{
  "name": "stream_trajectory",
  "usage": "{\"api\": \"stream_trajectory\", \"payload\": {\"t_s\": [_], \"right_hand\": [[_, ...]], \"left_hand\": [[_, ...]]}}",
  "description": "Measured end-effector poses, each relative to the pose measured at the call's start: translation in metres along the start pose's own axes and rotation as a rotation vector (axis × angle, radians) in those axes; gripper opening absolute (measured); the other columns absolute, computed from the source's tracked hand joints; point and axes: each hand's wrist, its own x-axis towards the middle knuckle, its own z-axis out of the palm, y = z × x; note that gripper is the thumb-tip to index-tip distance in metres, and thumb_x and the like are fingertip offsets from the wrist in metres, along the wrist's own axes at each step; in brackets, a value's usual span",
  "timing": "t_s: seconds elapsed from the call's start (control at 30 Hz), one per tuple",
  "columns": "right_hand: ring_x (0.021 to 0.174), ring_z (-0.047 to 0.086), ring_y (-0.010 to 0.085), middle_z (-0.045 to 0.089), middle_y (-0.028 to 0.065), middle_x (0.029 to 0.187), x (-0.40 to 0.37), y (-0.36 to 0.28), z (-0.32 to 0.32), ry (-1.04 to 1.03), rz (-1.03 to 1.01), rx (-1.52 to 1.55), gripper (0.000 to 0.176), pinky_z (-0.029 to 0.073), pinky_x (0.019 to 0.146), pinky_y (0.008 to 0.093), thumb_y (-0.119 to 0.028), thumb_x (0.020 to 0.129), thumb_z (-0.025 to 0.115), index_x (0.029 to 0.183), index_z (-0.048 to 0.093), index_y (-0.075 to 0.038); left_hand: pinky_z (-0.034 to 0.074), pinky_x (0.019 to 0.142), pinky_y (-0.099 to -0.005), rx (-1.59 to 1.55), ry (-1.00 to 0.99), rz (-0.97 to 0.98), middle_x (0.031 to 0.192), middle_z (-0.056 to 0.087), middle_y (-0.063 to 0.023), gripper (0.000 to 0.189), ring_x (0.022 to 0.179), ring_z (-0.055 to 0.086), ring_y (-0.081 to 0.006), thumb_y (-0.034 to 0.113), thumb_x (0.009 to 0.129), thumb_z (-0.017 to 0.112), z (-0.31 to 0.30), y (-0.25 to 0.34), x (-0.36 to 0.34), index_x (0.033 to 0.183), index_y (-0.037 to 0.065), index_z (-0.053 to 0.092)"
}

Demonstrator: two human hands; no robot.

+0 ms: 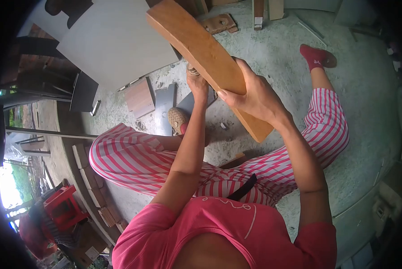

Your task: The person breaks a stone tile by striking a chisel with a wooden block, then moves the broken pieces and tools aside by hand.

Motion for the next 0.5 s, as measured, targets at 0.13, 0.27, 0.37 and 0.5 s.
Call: {"api": "stream_trajectory", "payload": {"t_s": [0.13,0.27,0.37,0.5], "right_hand": [[0.095,0.058,0.0271,0.058,0.0183,0.103,-0.002,-0.004,-0.006,0.159,-0.181,0.152,0.074,0.045,0.084,0.0362,-0.046,0.073,0.061,0.124,0.038,0.003],[0.109,0.048,0.0242,0.05,0.0184,0.116,-0.008,0.007,0.0,0.195,-0.13,0.21,0.078,0.037,0.094,0.0355,-0.049,0.075,0.059,0.128,0.036,0.003],[0.11,0.046,0.0237,0.049,0.0177,0.117,-0.015,0.02,0.004,0.159,-0.065,0.235,0.078,0.036,0.094,0.035,-0.05,0.076,0.058,0.129,0.036,0.003],[0.109,0.047,0.0231,0.049,0.017,0.116,-0.022,0.03,0.006,0.167,-0.03,0.233,0.077,0.036,0.093,0.035,-0.05,0.077,0.058,0.128,0.036,0.003]], "left_hand": [[0.043,0.061,-0.0266,0.217,0.053,-0.042,0.071,0.052,-0.002,0.02,0.064,0.048,-0.0115,0.009,0.077,0.066,-0.026,-0.015,0.022,0.086,0.002,0.049],[0.039,0.048,-0.0228,-0.116,0.251,-0.195,0.065,0.051,-0.0008,0.018,0.054,0.046,-0.0076,0.007,0.08,0.064,-0.043,-0.018,0.028,0.078,0.006,0.047],[0.04,0.047,-0.024,-0.157,0.334,-0.198,0.067,0.053,-0.0024,0.017,0.054,0.048,-0.0093,0.007,0.08,0.064,-0.046,-0.011,0.027,0.079,0.005,0.047],[0.045,0.057,-0.0258,-0.196,0.342,-0.182,0.07,0.054,-0.0038,0.015,0.059,0.052,-0.0113,0.008,0.08,0.064,-0.045,0.002,0.03,0.08,0.003,0.049]]}}
